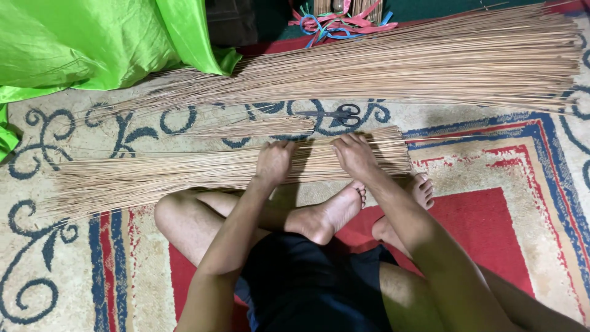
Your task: Aligning and trimming palm leaf ribs to assemble a broom
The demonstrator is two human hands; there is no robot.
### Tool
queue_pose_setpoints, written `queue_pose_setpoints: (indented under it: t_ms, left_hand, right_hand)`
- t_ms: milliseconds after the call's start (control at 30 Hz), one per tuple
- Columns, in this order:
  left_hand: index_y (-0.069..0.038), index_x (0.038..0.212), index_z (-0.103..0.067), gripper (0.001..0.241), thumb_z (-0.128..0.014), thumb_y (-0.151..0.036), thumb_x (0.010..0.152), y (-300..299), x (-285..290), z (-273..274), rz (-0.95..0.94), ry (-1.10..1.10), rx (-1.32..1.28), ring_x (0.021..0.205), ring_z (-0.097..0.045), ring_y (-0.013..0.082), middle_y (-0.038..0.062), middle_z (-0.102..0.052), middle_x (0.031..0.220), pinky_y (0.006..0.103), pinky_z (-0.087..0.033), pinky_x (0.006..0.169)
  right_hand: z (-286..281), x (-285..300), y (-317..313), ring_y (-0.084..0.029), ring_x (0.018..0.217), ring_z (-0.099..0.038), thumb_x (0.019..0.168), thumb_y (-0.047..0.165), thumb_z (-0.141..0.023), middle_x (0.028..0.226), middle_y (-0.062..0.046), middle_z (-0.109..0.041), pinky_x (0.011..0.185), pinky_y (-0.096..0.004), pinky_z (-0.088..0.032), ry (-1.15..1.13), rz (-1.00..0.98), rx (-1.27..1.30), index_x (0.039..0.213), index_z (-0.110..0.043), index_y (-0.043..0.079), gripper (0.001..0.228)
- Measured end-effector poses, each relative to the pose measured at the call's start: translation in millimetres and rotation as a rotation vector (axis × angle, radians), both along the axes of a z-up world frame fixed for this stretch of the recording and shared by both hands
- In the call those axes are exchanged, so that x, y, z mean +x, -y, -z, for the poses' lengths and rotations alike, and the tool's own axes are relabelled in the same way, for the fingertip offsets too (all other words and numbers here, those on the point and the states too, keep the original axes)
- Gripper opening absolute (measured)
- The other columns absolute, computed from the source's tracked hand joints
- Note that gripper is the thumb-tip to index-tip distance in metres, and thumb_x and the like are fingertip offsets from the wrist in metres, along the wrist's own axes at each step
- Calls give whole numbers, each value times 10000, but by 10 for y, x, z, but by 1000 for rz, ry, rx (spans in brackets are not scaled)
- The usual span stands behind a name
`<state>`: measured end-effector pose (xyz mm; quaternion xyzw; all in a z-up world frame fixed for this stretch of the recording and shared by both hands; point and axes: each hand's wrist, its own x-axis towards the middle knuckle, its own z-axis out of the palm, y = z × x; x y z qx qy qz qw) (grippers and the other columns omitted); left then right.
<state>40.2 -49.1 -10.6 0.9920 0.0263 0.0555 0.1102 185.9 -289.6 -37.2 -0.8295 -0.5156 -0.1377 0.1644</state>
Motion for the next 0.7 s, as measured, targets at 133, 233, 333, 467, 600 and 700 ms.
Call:
queue_pose_setpoints:
  t_ms: [133,233,333,467,600,700]
  left_hand:
    - [-193,1072,-680,185,-553,-125,956,-423,-215,-172,-15,20,54,984,-734,255,37,-726,1004,396,-508,876]
    - [-181,1084,-671,188,-589,-151,918,-545,-253,-161,-36,60,94,963,-726,274,53,-719,966,421,-494,862]
    - [-173,1043,-690,162,-606,-153,907,-367,-182,-196,-26,83,100,941,-722,278,53,-722,938,427,-482,862]
    - [-178,1020,-690,153,-600,-125,909,149,65,-302,73,55,44,947,-731,262,47,-738,973,392,-502,860]
    - [-154,995,-680,145,-592,-104,890,449,212,-216,79,66,12,857,-751,273,60,-737,950,404,-567,756]
    - [-134,1041,-667,175,-559,-111,904,314,104,-217,35,-22,-41,861,-756,286,66,-735,984,406,-583,753]
  right_hand:
    - [26,129,316,-284,880,-647,955,225,-631,846,-53,-591,774,-394,-475,4,51,-21,971,-686,133,108]
    - [29,162,401,-292,891,-643,951,218,-629,849,-56,-587,767,-402,-471,-49,87,-62,989,-683,125,114]
    - [52,84,268,-285,887,-649,944,229,-635,851,-51,-592,772,-404,-481,-17,93,-55,992,-683,135,116]
    - [-156,-188,-95,-285,864,-656,964,226,-611,838,-45,-599,745,-391,-475,-38,7,4,982,-699,129,132]
    - [-304,-318,-290,-289,844,-649,935,211,-640,826,-63,-597,732,-393,-474,-27,-30,43,900,-679,111,113]
    - [-146,-199,-97,-291,865,-651,938,218,-640,843,-56,-592,735,-388,-478,-51,-12,28,982,-692,119,120]
